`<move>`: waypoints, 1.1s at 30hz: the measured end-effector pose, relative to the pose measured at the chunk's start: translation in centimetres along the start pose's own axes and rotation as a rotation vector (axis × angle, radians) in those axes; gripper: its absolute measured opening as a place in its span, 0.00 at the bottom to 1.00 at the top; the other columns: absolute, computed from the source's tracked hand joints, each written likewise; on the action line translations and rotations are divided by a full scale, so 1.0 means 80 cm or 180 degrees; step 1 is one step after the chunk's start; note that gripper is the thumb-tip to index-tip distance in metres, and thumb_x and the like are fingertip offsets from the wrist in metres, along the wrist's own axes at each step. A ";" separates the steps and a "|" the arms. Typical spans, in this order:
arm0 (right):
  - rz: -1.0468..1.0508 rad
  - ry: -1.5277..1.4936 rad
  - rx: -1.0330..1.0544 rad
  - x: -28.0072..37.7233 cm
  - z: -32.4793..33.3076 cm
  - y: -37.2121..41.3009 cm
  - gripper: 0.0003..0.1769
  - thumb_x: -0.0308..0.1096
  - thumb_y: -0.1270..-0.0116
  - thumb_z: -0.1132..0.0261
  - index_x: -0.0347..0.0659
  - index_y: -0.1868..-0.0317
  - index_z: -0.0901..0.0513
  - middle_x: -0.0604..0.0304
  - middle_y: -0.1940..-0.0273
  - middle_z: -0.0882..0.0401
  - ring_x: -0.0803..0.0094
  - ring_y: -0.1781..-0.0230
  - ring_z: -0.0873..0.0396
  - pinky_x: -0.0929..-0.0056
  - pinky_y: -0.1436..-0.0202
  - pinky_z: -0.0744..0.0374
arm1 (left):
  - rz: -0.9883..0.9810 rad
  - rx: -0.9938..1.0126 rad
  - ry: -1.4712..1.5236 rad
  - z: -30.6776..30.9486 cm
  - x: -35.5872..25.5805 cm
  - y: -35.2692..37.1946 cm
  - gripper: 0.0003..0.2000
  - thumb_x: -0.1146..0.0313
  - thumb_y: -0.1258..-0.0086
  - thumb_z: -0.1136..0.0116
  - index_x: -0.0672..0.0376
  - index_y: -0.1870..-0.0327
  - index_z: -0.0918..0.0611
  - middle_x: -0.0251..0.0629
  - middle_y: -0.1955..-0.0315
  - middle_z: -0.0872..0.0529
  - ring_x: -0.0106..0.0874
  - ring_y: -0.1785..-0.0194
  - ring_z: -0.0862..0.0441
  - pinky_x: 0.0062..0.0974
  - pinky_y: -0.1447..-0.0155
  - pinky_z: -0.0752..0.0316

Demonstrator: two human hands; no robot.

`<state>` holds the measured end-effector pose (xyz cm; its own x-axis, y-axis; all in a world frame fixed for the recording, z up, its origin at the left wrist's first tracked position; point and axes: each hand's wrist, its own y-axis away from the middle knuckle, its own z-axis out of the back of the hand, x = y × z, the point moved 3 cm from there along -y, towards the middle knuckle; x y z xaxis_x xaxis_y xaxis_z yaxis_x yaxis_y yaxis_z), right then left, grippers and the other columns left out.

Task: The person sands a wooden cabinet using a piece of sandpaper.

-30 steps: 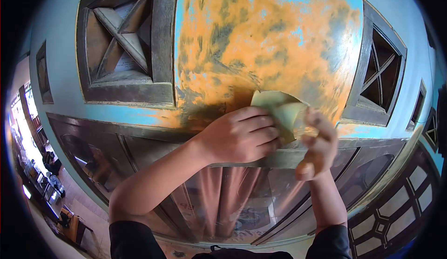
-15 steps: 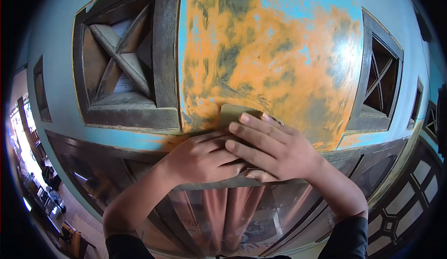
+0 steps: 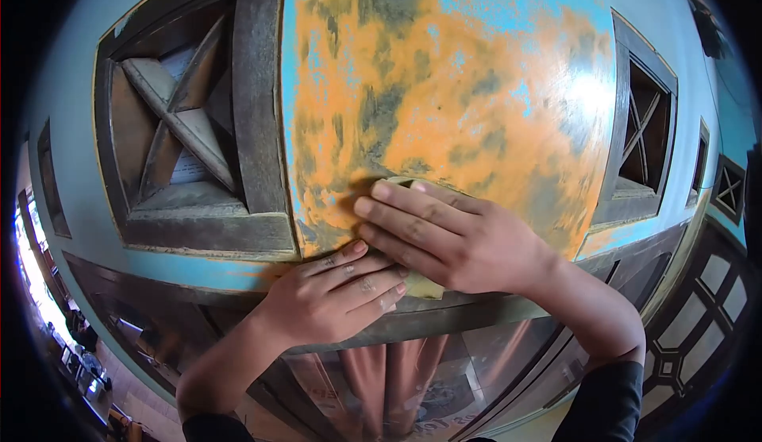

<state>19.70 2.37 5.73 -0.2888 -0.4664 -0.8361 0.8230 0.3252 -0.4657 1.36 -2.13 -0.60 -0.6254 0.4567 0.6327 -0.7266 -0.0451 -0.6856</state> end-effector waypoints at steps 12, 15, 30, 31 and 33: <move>-0.0194 -0.0324 0.0314 -0.025 -0.002 -0.013 0.34 0.47 0.24 0.48 0.42 0.22 0.33 0.60 0.19 0.39 0.65 0.20 0.39 0.62 0.18 0.38 | 0.0118 -0.0076 -0.0205 0.009 0.003 0.010 0.14 0.53 0.27 0.39 0.50 0.52 0.11 0.30 0.47 0.12 0.33 0.38 0.15 0.42 0.26 0.28; -0.0453 -0.0022 0.0141 -0.059 0.008 -0.020 0.35 0.47 0.25 0.44 0.45 0.21 0.34 0.57 0.19 0.40 0.58 0.19 0.40 0.58 0.19 0.38 | 0.0488 -0.0076 -0.0483 0.013 0.006 0.004 0.21 0.46 0.24 0.46 0.49 0.41 0.15 0.33 0.37 0.17 0.40 0.30 0.22 0.52 0.22 0.38; -0.1007 0.0168 -0.0253 -0.092 0.022 -0.027 0.35 0.47 0.26 0.41 0.52 0.21 0.34 0.53 0.19 0.40 0.54 0.19 0.40 0.53 0.17 0.40 | 0.0870 -0.0886 -0.0176 0.017 0.029 0.022 0.34 0.37 0.23 0.53 0.59 0.31 0.31 0.61 0.32 0.28 0.61 0.24 0.36 0.60 0.22 0.44; -0.0891 -0.0025 -0.0189 -0.084 0.017 -0.029 0.34 0.47 0.25 0.41 0.53 0.21 0.34 0.53 0.19 0.40 0.55 0.19 0.40 0.54 0.17 0.41 | 0.0900 -0.0893 -0.0200 0.017 0.029 0.022 0.34 0.37 0.23 0.53 0.60 0.31 0.31 0.61 0.32 0.28 0.61 0.25 0.35 0.60 0.23 0.43; -0.0663 -0.0385 -0.0076 -0.054 0.005 -0.027 0.34 0.48 0.24 0.42 0.55 0.20 0.34 0.54 0.19 0.40 0.56 0.19 0.40 0.54 0.17 0.41 | 0.0860 -0.1030 -0.0127 0.017 0.032 0.021 0.35 0.39 0.22 0.53 0.62 0.30 0.33 0.62 0.32 0.28 0.63 0.26 0.33 0.60 0.24 0.39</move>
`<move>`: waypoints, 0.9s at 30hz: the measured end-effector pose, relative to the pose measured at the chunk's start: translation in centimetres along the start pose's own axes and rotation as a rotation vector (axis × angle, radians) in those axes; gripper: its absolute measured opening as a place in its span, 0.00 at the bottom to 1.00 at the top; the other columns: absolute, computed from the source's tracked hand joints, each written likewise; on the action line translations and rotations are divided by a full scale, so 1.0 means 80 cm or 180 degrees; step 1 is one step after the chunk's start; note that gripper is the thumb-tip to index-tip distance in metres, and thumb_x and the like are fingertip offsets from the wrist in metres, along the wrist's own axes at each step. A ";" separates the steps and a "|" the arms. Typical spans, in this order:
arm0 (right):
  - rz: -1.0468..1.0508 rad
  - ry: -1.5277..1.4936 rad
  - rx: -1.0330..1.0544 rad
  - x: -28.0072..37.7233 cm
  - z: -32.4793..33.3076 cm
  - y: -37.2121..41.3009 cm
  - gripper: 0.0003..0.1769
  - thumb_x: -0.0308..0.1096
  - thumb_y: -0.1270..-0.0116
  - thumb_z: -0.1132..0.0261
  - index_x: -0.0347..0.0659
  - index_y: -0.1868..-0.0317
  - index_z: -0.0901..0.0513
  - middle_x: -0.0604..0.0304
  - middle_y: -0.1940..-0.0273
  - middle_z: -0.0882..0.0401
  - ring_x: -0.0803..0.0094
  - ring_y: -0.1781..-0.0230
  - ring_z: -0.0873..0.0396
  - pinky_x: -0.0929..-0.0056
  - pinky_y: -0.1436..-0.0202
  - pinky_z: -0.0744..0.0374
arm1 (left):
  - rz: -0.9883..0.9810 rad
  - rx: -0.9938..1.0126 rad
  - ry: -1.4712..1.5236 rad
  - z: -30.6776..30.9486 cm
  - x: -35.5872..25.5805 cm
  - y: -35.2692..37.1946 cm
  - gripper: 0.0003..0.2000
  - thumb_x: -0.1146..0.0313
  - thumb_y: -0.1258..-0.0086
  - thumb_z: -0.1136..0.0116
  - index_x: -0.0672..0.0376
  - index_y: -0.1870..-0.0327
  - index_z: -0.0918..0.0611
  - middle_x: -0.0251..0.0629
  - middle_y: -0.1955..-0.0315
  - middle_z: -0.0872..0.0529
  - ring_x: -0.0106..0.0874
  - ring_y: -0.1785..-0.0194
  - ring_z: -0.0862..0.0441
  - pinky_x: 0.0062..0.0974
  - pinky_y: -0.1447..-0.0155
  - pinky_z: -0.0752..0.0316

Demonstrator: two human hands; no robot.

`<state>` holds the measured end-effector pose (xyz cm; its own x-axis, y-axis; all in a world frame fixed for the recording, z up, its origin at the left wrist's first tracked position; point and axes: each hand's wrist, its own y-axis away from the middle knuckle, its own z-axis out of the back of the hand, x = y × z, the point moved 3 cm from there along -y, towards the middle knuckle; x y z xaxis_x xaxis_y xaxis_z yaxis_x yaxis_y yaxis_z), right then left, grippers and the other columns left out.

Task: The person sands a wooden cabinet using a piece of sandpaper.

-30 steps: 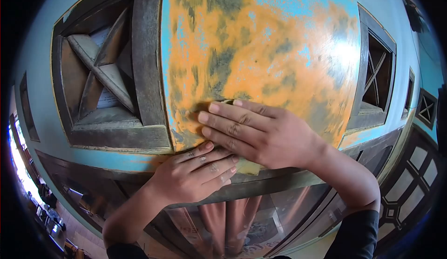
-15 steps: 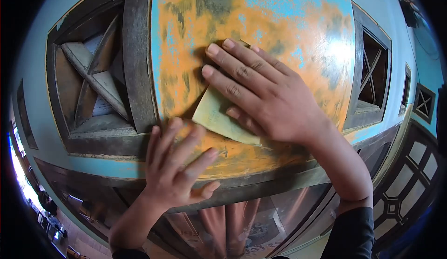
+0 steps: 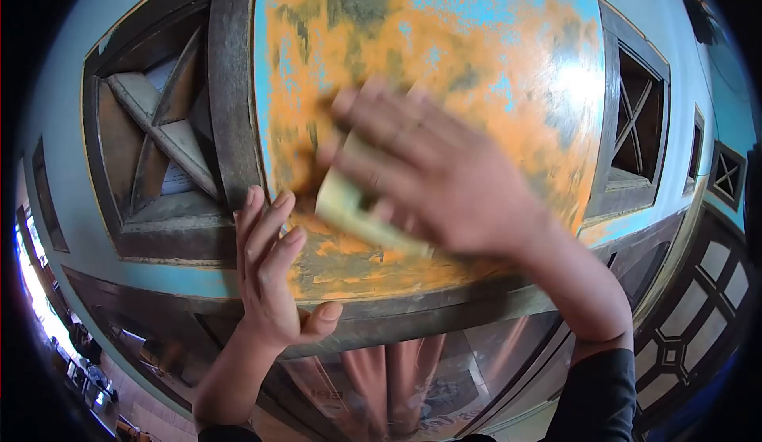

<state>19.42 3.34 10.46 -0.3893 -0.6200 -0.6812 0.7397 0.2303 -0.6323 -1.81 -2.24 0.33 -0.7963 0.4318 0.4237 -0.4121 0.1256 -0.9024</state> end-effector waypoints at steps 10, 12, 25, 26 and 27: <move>-0.0991 0.1311 -0.0838 -0.112 0.070 0.044 0.33 0.25 0.33 0.39 0.48 0.26 0.27 0.52 0.23 0.34 0.49 0.22 0.38 0.48 0.19 0.39 | -0.0191 0.1252 -0.1068 -0.019 -0.026 -0.003 0.35 0.37 0.22 0.57 0.53 0.25 0.29 0.49 0.24 0.32 0.61 0.19 0.44 0.62 0.19 0.55; -0.0898 0.1132 -0.0903 -0.111 0.074 0.043 0.34 0.21 0.33 0.41 0.48 0.26 0.27 0.51 0.23 0.35 0.48 0.21 0.38 0.47 0.18 0.41 | -0.0169 0.1567 -0.1199 -0.029 -0.029 -0.013 0.36 0.36 0.23 0.58 0.48 0.20 0.33 0.45 0.20 0.38 0.60 0.18 0.48 0.63 0.19 0.57; -0.0905 0.0340 -0.0537 -0.071 0.047 0.037 0.31 0.47 0.22 0.47 0.41 0.24 0.31 0.51 0.23 0.33 0.51 0.19 0.41 0.47 0.17 0.46 | 0.0080 0.0624 -0.1596 -0.043 0.017 -0.175 0.35 0.44 0.24 0.50 0.47 0.19 0.36 0.42 0.18 0.42 0.50 0.16 0.49 0.57 0.17 0.57; -0.0918 0.0313 -0.0499 -0.069 0.047 0.039 0.34 0.53 0.21 0.49 0.41 0.23 0.32 0.50 0.23 0.34 0.51 0.19 0.42 0.47 0.17 0.47 | 0.0101 0.0625 -0.1586 -0.043 0.017 -0.174 0.34 0.44 0.23 0.50 0.47 0.19 0.36 0.42 0.18 0.42 0.50 0.16 0.49 0.57 0.17 0.58; -0.0936 0.0453 -0.0415 -0.064 0.044 0.040 0.38 0.58 0.23 0.50 0.40 0.23 0.33 0.50 0.22 0.36 0.52 0.18 0.43 0.47 0.17 0.48 | 0.0113 0.0624 -0.1574 -0.042 0.017 -0.172 0.34 0.45 0.23 0.50 0.47 0.19 0.36 0.42 0.19 0.42 0.50 0.16 0.49 0.56 0.17 0.58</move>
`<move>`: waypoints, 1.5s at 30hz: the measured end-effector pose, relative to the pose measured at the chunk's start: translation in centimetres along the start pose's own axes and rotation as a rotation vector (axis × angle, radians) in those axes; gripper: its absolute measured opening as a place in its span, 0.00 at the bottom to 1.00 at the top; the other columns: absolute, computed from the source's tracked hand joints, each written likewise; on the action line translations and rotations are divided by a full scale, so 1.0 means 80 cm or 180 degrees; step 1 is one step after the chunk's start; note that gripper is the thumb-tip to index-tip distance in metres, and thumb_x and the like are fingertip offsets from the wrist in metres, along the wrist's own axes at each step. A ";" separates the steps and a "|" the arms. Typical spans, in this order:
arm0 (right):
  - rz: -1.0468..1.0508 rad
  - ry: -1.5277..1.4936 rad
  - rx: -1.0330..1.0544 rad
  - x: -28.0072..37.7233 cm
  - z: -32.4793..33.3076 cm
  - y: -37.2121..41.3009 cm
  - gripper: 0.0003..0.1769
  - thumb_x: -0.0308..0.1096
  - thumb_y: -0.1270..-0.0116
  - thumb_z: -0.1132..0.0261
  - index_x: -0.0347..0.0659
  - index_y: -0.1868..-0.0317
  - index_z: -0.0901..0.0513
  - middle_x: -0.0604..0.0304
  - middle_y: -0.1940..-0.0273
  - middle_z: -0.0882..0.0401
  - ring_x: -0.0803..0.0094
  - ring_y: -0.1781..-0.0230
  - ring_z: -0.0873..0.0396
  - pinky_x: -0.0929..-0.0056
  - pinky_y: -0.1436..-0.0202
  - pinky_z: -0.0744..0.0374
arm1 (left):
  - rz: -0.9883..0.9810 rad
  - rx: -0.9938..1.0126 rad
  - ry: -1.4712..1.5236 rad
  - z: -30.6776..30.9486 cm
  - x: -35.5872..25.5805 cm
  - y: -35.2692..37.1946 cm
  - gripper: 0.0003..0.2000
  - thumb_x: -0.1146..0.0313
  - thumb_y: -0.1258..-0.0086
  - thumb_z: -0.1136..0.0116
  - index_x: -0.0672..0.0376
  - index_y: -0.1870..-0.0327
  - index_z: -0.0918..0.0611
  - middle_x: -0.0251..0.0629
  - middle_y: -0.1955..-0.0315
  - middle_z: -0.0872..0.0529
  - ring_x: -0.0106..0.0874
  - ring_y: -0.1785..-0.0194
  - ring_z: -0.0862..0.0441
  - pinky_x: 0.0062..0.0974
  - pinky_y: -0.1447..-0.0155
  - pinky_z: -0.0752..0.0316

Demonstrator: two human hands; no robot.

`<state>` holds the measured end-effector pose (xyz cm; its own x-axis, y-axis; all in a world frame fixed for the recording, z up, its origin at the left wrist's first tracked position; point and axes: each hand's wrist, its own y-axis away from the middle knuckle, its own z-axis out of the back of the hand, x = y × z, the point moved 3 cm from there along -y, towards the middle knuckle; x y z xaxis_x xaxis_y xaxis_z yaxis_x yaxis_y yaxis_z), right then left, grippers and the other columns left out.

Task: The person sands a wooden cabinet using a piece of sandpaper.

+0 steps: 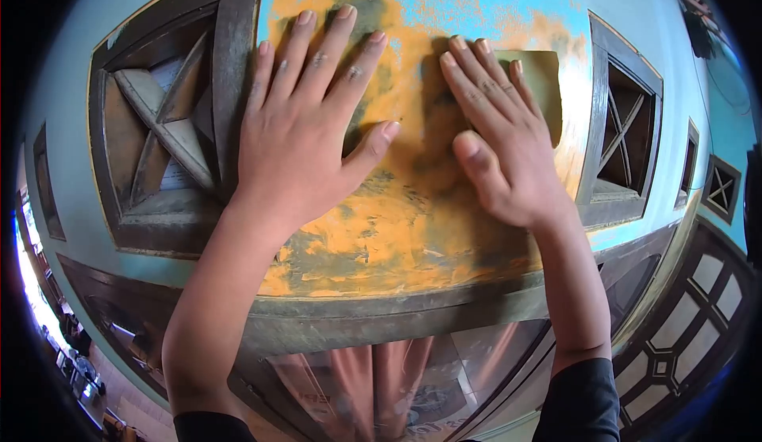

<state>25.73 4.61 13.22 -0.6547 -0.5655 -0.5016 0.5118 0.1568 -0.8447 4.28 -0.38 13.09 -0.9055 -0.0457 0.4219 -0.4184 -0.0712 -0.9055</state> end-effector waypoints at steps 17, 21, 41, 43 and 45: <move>-0.0220 0.0526 0.0187 0.070 -0.030 0.010 0.50 0.77 0.28 0.59 0.47 0.20 0.37 0.58 0.19 0.41 0.57 0.17 0.45 0.44 0.17 0.53 | 0.0253 -0.0441 0.0077 -0.008 0.009 0.010 0.25 0.61 0.21 0.52 0.53 0.24 0.29 0.37 0.23 0.33 0.41 0.19 0.41 0.52 0.17 0.51; -0.0250 0.0556 0.0412 0.089 -0.036 0.042 0.50 0.78 0.28 0.61 0.50 0.19 0.37 0.59 0.19 0.41 0.58 0.17 0.45 0.44 0.17 0.55 | 0.0265 -0.0374 0.0156 -0.009 0.008 0.014 0.25 0.63 0.18 0.57 0.53 0.22 0.32 0.36 0.21 0.35 0.41 0.17 0.43 0.52 0.17 0.54; -0.0500 0.0394 0.0232 0.117 -0.050 0.032 0.46 0.74 0.27 0.54 0.53 0.19 0.37 0.62 0.18 0.42 0.57 0.17 0.46 0.39 0.18 0.52 | 0.0194 -0.0156 0.0258 0.003 0.014 0.008 0.27 0.66 0.21 0.57 0.68 0.24 0.34 0.52 0.22 0.36 0.48 0.17 0.46 0.51 0.16 0.54; -0.0412 0.0416 0.0461 0.126 -0.053 0.054 0.46 0.74 0.27 0.54 0.54 0.19 0.38 0.62 0.18 0.42 0.58 0.17 0.47 0.40 0.18 0.54 | 0.0195 -0.0228 0.0317 0.002 0.013 0.008 0.26 0.66 0.21 0.57 0.68 0.24 0.33 0.51 0.22 0.36 0.48 0.17 0.45 0.51 0.16 0.54; -0.0310 0.0448 0.0419 0.119 -0.049 0.041 0.47 0.74 0.28 0.52 0.53 0.19 0.37 0.60 0.19 0.41 0.56 0.17 0.47 0.42 0.17 0.56 | 0.0233 -0.0198 0.0349 0.004 0.014 0.007 0.26 0.67 0.21 0.56 0.68 0.25 0.33 0.51 0.22 0.36 0.48 0.17 0.45 0.51 0.16 0.53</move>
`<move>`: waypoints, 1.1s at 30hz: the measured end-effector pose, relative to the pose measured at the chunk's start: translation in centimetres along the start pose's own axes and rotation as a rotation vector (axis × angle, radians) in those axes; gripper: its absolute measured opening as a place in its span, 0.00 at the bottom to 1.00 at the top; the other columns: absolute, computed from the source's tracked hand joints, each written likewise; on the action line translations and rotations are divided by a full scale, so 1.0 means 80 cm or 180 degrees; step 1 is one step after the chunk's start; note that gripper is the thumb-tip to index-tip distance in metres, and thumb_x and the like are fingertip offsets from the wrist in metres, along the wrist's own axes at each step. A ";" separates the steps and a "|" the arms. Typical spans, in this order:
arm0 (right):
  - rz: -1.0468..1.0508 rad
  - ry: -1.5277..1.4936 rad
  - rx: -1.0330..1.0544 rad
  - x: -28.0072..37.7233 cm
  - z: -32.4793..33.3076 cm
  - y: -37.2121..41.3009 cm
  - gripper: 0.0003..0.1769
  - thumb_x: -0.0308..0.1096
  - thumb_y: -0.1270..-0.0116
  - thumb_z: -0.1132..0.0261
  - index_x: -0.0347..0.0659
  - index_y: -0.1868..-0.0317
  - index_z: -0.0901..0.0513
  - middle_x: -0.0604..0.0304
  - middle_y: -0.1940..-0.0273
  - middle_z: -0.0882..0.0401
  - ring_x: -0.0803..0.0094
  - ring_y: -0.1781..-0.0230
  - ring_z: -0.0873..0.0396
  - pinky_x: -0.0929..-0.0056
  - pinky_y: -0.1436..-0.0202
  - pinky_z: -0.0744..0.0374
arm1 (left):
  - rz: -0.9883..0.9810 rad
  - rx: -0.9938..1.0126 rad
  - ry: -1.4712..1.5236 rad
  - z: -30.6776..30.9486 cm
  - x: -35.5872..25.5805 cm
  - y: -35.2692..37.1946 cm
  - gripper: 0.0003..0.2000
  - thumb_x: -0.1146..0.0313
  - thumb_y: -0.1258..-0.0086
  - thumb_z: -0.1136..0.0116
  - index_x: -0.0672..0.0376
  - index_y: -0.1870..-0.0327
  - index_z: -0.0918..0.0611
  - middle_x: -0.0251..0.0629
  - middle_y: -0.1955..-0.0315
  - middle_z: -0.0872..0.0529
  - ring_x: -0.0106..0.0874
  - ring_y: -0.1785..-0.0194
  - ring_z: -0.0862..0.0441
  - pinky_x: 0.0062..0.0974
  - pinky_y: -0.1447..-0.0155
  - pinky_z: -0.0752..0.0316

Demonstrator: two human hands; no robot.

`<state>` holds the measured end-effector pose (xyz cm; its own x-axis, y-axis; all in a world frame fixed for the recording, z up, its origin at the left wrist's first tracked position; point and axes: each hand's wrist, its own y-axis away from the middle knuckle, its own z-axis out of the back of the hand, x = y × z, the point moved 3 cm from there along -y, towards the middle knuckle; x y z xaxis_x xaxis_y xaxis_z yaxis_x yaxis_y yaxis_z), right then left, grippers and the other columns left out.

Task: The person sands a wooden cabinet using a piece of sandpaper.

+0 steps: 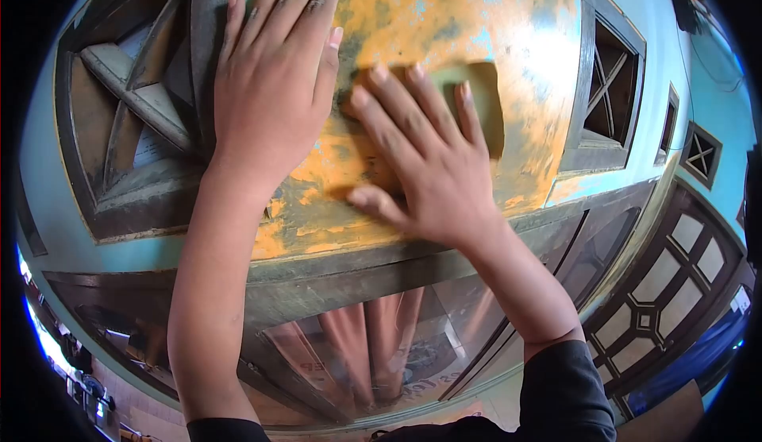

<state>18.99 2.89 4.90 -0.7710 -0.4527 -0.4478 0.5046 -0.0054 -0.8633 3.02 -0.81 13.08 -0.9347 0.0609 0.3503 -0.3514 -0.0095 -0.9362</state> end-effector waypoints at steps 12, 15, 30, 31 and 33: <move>0.0072 0.0025 -0.0020 -0.022 0.003 0.009 0.46 0.74 0.28 0.53 0.56 0.20 0.36 0.60 0.19 0.41 0.56 0.17 0.46 0.40 0.17 0.55 | -0.0066 -0.0124 -0.0011 -0.004 0.001 0.001 0.25 0.68 0.20 0.57 0.67 0.25 0.32 0.51 0.23 0.35 0.48 0.18 0.43 0.50 0.16 0.52; -0.0253 0.0147 -0.0661 -0.076 0.017 -0.039 0.46 0.72 0.30 0.46 0.52 0.21 0.34 0.56 0.20 0.39 0.51 0.18 0.44 0.38 0.18 0.50 | -0.0027 -0.0066 0.0008 0.000 -0.002 0.001 0.25 0.67 0.20 0.58 0.67 0.25 0.31 0.51 0.23 0.34 0.48 0.18 0.43 0.49 0.16 0.53; -0.0407 0.0031 -0.0459 -0.083 0.021 -0.017 0.49 0.75 0.32 0.48 0.53 0.20 0.36 0.53 0.19 0.42 0.49 0.17 0.47 0.36 0.19 0.54 | -0.0191 -0.0294 -0.0092 -0.014 0.006 0.008 0.24 0.61 0.18 0.56 0.52 0.23 0.30 0.34 0.21 0.35 0.40 0.17 0.43 0.50 0.17 0.52; -0.0298 -0.0072 -0.0252 -0.060 0.019 -0.004 0.50 0.76 0.33 0.48 0.54 0.20 0.35 0.52 0.19 0.41 0.50 0.17 0.47 0.36 0.19 0.54 | -0.0176 -0.0317 -0.0098 -0.015 0.006 0.008 0.24 0.62 0.20 0.53 0.52 0.24 0.29 0.34 0.22 0.34 0.39 0.17 0.43 0.50 0.17 0.52; 0.0196 -0.0095 0.0133 -0.022 0.005 0.028 0.47 0.78 0.29 0.58 0.59 0.19 0.37 0.61 0.18 0.44 0.55 0.17 0.47 0.37 0.19 0.50 | -0.0156 -0.0292 -0.0161 -0.015 0.004 0.008 0.24 0.62 0.20 0.53 0.51 0.24 0.29 0.34 0.21 0.34 0.39 0.17 0.43 0.50 0.17 0.52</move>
<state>21.63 3.33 3.80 -0.7265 -0.4796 -0.4921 0.5669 -0.0137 -0.8237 2.57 0.41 12.54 -0.9188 0.0084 0.3947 -0.3927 0.0838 -0.9158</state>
